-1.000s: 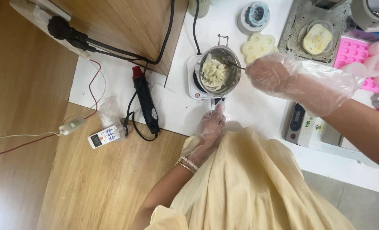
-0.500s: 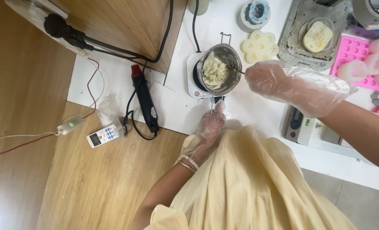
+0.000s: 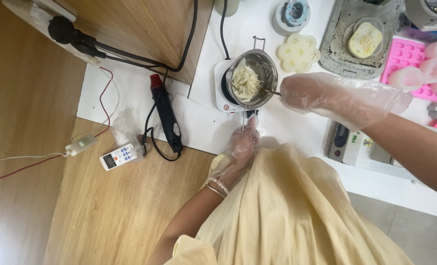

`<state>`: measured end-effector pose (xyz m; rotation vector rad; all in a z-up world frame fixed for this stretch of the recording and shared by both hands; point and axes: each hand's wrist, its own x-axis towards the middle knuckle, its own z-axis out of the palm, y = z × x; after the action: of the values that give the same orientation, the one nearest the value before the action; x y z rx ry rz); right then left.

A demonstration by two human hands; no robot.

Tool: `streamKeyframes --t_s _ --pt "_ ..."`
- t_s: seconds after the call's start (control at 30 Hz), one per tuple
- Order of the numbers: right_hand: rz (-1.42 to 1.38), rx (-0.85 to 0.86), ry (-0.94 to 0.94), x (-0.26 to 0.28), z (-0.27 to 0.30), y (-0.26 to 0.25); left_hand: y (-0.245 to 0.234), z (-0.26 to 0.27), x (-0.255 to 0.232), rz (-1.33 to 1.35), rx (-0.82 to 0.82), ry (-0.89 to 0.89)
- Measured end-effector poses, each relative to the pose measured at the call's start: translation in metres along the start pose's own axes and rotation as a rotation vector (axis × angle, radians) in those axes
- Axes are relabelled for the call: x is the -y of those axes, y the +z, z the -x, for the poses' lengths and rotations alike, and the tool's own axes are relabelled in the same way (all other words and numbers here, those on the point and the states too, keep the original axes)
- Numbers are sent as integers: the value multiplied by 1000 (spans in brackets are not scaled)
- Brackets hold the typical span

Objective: Melting candle wax in a pot on an electric heater, stirring it, and applying heat with a heat gun.

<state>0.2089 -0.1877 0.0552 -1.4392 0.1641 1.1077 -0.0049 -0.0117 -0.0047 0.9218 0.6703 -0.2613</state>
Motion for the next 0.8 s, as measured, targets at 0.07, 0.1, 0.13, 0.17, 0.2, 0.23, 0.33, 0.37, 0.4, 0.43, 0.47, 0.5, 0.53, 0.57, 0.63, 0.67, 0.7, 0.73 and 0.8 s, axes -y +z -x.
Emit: streamKeyframes --t_s 0.07,0.1,0.13,0.17,0.2,0.23,0.33,0.37,0.4,0.43,0.47,0.5,0.53,0.57,0.63,0.67,0.7,0.73,0.8 --pt "337 115 -165 -2 3 -2 -1 1 0 -8 8 12" --pt "675 231 -329 -3 5 -2 -2 1 0 -16 15 25" --pt "674 232 -329 4 14 9 -1 4 -5 -16 15 25" --pt "720 228 -365 11 24 19 -1 7 -9 -67 12 5" --pt "765 224 -402 18 34 30 0 9 -14 -118 10 -16" --pt "765 224 -401 22 36 39 1 13 -17 -119 9 -17" --pt "800 134 -264 26 41 54 3 16 -20 -41 1 -42" --pt "718 149 -208 22 39 51 1 14 -17 -91 9 -20" --pt "636 165 -152 19 37 48 -2 12 -14 -140 16 3" --pt "634 165 -152 -1 14 32 -1 13 -15 -142 16 1" --pt "820 239 -263 -19 -9 17 1 14 -17 -142 -9 -21" --pt "1006 315 -375 -38 -32 1 2 15 -19 -143 -34 -43" --pt "1005 314 -376 -38 -28 3 2 14 -20 -144 -34 -43" --pt "968 287 -330 -37 -27 6 2 14 -22 -173 -50 -73" --pt "893 234 -239 -21 -8 36 3 14 -23 -202 -66 -103" --pt "855 209 -192 -5 12 60 2 15 -23 -179 -55 -83" --pt "817 184 -146 13 33 82 2 16 -23 -155 -44 -63" --pt "777 160 -100 13 36 90 1 15 -19 -157 -46 -64" --pt "697 111 -9 13 41 105 0 11 -12 -86 -33 -71"
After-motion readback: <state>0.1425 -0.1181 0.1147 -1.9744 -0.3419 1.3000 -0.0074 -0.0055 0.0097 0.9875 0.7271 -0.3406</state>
